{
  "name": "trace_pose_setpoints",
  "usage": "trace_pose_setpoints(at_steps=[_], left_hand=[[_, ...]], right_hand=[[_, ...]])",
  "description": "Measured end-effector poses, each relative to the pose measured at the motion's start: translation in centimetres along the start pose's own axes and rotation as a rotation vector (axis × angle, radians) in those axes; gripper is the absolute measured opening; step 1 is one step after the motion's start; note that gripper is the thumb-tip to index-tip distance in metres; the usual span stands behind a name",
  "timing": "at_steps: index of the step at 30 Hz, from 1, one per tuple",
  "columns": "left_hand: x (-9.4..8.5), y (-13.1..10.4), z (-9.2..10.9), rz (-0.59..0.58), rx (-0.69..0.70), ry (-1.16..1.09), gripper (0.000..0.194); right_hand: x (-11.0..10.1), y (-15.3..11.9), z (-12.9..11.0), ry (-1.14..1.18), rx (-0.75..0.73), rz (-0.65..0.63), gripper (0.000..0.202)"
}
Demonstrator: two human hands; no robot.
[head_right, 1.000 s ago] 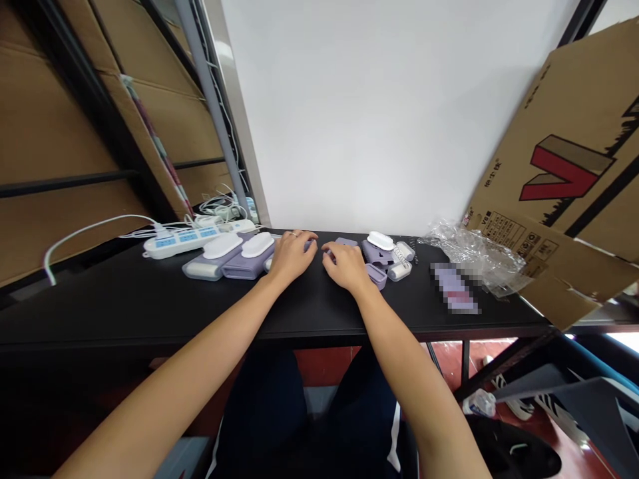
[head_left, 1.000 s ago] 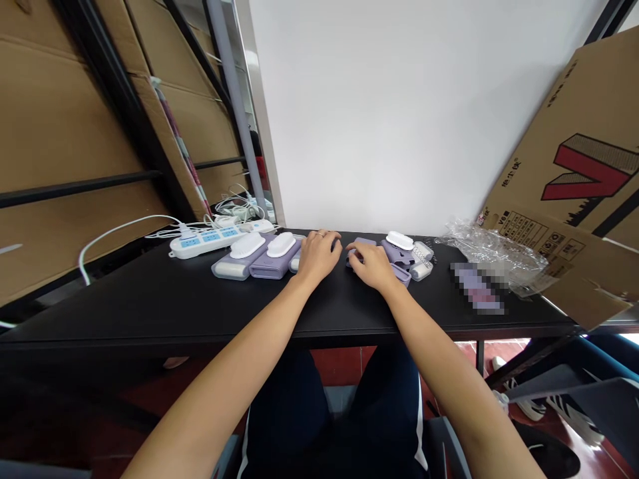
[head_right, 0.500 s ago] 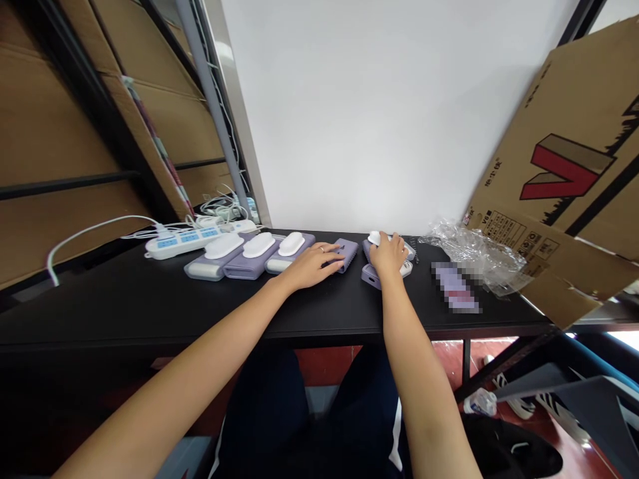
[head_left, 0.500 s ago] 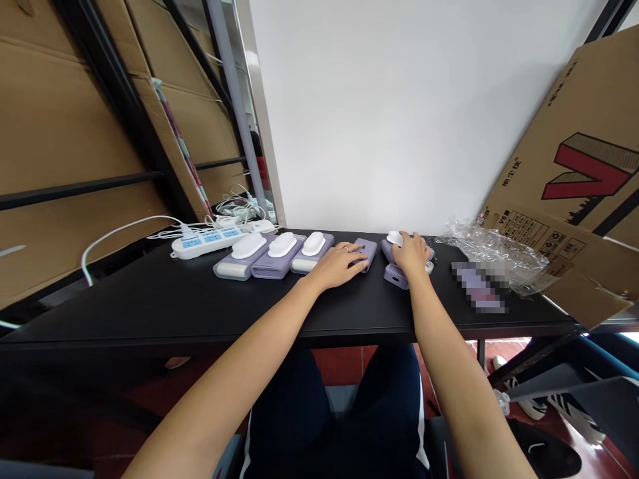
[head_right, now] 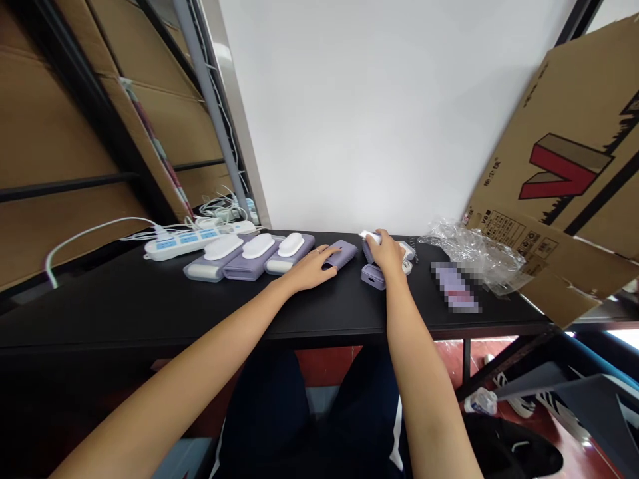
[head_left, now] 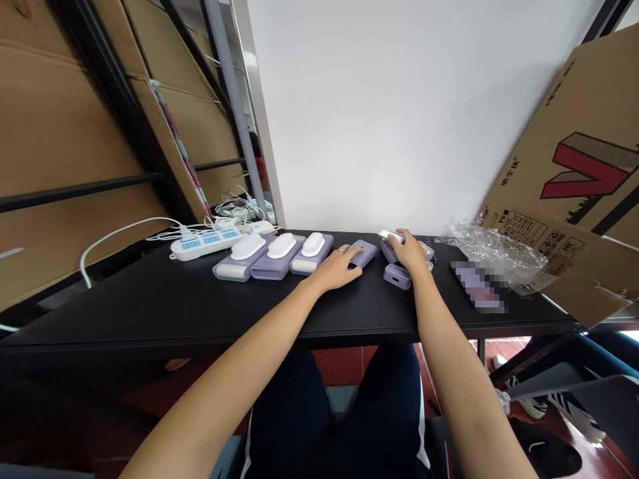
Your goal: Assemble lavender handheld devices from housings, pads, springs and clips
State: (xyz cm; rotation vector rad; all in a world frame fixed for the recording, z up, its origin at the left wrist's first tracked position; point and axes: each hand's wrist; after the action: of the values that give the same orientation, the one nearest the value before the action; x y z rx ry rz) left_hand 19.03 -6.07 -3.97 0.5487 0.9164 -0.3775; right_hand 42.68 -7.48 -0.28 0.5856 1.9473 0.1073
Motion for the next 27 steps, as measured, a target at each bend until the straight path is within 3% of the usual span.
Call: trace_pose_setpoints(at_steps=[5, 10, 22, 27], left_hand=[[-0.3, -0.1, 0.5, 0.039, 0.007, 0.016, 0.055], [-0.4, -0.2, 1.1, 0.050, -0.038, 0.040, 0.070], [-0.3, -0.1, 0.7, 0.057, -0.002, 0.023, 0.075], [-0.4, -0.1, 0.8, 0.181, 0.019, -0.036, 0.071]], right_hand=[[0.1, -0.1, 0.1, -0.071, 0.015, 0.031, 0.043], [0.2, -0.5, 0.1, -0.195, 0.032, -0.033, 0.042], [0.2, -0.5, 0.1, -0.180, 0.044, 0.004, 0.036], [0.1, -0.6, -0.1, -0.154, 0.098, 0.108, 0.037]])
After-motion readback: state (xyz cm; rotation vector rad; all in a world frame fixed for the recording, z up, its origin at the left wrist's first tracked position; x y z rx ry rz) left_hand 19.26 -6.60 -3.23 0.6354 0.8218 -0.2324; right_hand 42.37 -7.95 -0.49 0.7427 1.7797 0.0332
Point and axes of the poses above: each hand's wrist, its own y-axis towards the middle knuckle, its own x-axis out of the palm, z = x × y, and after that the axes turned 5 degrees about -y, right-handed
